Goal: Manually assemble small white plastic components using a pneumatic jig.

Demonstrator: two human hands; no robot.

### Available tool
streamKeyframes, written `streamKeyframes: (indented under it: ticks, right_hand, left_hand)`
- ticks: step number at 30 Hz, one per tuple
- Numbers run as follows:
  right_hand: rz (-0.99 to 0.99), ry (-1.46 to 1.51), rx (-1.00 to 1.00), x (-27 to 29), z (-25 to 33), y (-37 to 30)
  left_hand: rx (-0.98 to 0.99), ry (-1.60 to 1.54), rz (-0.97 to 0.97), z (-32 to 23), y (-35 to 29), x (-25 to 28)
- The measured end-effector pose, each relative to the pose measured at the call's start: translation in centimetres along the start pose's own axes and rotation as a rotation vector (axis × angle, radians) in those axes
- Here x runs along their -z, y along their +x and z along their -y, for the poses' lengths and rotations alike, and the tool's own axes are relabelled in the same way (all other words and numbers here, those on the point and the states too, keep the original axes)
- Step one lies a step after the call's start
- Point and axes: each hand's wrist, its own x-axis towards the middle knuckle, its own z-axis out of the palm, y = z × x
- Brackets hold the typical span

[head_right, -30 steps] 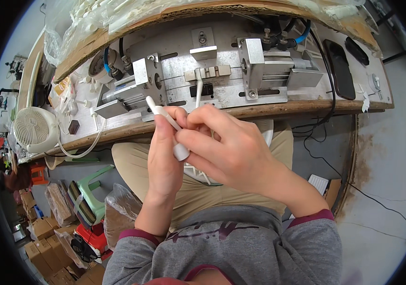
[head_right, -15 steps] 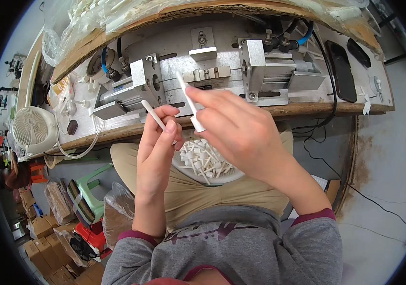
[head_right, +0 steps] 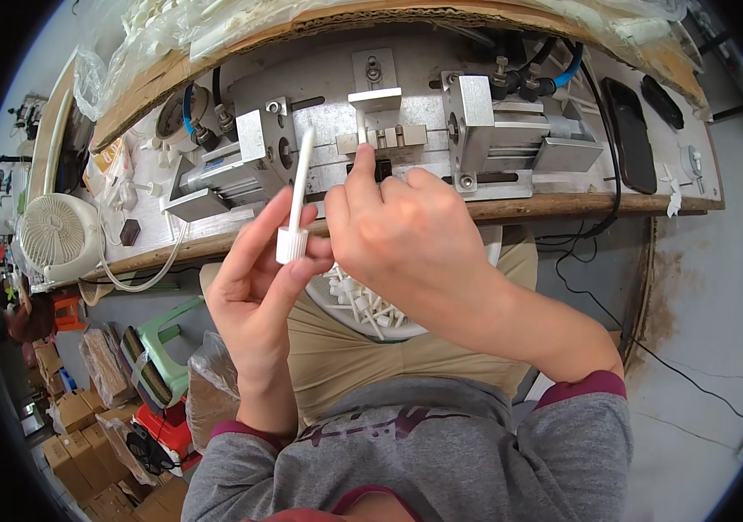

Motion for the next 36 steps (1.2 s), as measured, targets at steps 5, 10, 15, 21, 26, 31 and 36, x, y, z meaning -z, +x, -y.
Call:
streamKeyframes:
  ticks: [5,10,15,21,26,31,36]
  right_hand:
    - [0.025,0.061,0.007,0.4,-0.8,0.6]
    - [0.103,0.039,0.124,1.3,-1.1,1.6]
    - [-0.027,0.297,0.062,4.5,-6.1,2.2]
    - [-0.339,-0.327,0.121,6.6,-16.8,10.1]
    - [0.244,-0.007,-0.015,5.0,-18.3,13.3]
    - [0.339,0.019,-0.016,5.1,-19.2,13.7]
    - [0.406,0.155,-0.006,4.9,-20.7,14.1]
  left_hand:
    - [-0.163,0.080,-0.012,0.2,0.1,0.6]
    - [-0.229,0.222,-0.021,-0.3,0.6,0.2]
    - [-0.504,0.699,0.059,-1.3,1.8,1.0]
    - [-0.646,1.102,0.126,0.5,3.4,-0.5]
    - [-0.614,1.320,0.187,1.3,4.3,-1.8]
    - [-0.596,1.329,0.204,1.3,5.0,-1.6]
    - [-0.570,1.329,0.200,1.5,5.1,-1.8]
